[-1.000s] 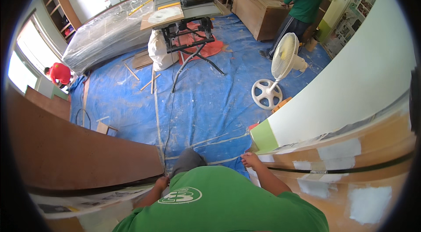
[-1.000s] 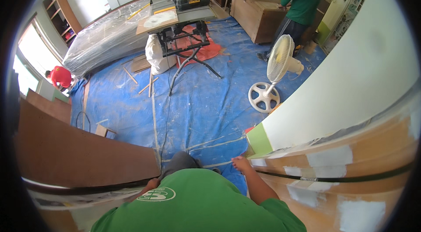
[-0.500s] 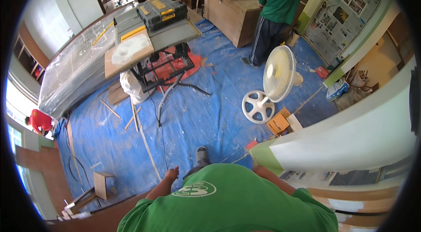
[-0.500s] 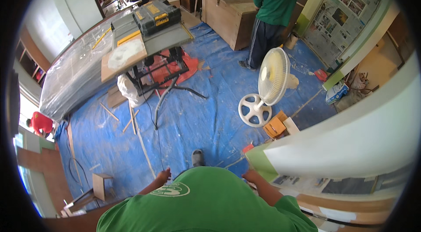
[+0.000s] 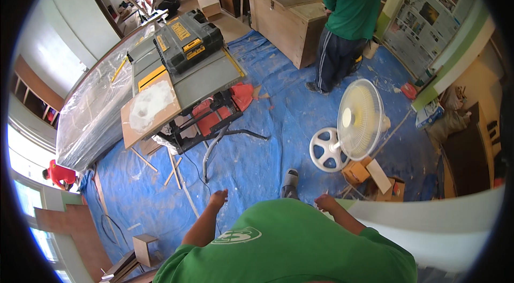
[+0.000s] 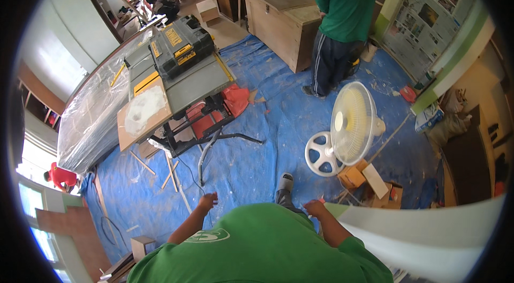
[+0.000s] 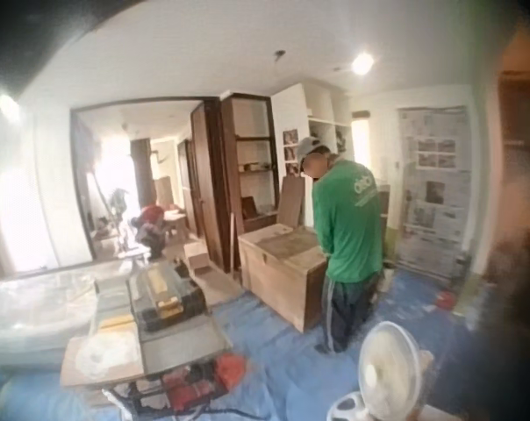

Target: The person unpacks a wooden panel from a cardboard box, aligns and attaches a brown edge strip to its side, and uses a hammer to secure the strip. The person then discards the strip and continues handling the panel.

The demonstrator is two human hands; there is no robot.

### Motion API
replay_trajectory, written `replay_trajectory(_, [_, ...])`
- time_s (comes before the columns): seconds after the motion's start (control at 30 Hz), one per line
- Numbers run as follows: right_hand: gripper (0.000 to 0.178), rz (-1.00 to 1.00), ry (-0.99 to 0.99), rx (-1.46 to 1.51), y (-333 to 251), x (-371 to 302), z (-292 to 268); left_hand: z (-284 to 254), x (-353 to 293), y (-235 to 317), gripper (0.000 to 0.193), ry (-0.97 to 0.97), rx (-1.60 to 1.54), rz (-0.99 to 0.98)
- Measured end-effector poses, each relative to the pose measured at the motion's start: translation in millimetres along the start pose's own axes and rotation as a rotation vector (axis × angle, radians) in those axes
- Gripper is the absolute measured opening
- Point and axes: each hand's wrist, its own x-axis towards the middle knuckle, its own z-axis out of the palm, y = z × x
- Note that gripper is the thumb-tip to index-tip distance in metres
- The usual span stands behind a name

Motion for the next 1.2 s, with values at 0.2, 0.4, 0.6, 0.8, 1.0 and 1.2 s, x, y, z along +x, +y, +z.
replay_trajectory(0.2, [0.038, -0.489, -0.078, -0.624, -70, 147, -65, 16, -8, -39, 0.037, -0.219, 0.785, -0.100])
replay_trajectory(0.4, [0.030, -0.260, 0.044, -0.214, -186, 213, -155, 38, 32, -29, 0.039, -0.265, 0.926, 0.137])
replay_trajectory(0.6, [0.029, -0.191, 0.179, -0.114, -291, 275, -215, 29, 147, 62, 0.034, -0.234, 0.909, 0.363])
replay_trajectory(0.8, [0.037, -0.124, 0.158, -0.089, -327, 300, -256, -12, 212, 180, 0.050, -0.098, 0.038, 0.043])
replay_trajectory(1.0, [0.044, -0.116, 0.084, -0.483, -337, 395, -320, 8, 249, 228, 0.057, 0.003, -0.305, -0.293])
replay_trajectory(1.2, [0.039, -0.135, -0.009, -0.434, -402, 518, -412, 70, 252, 288, 0.061, -0.018, 0.171, -0.286])
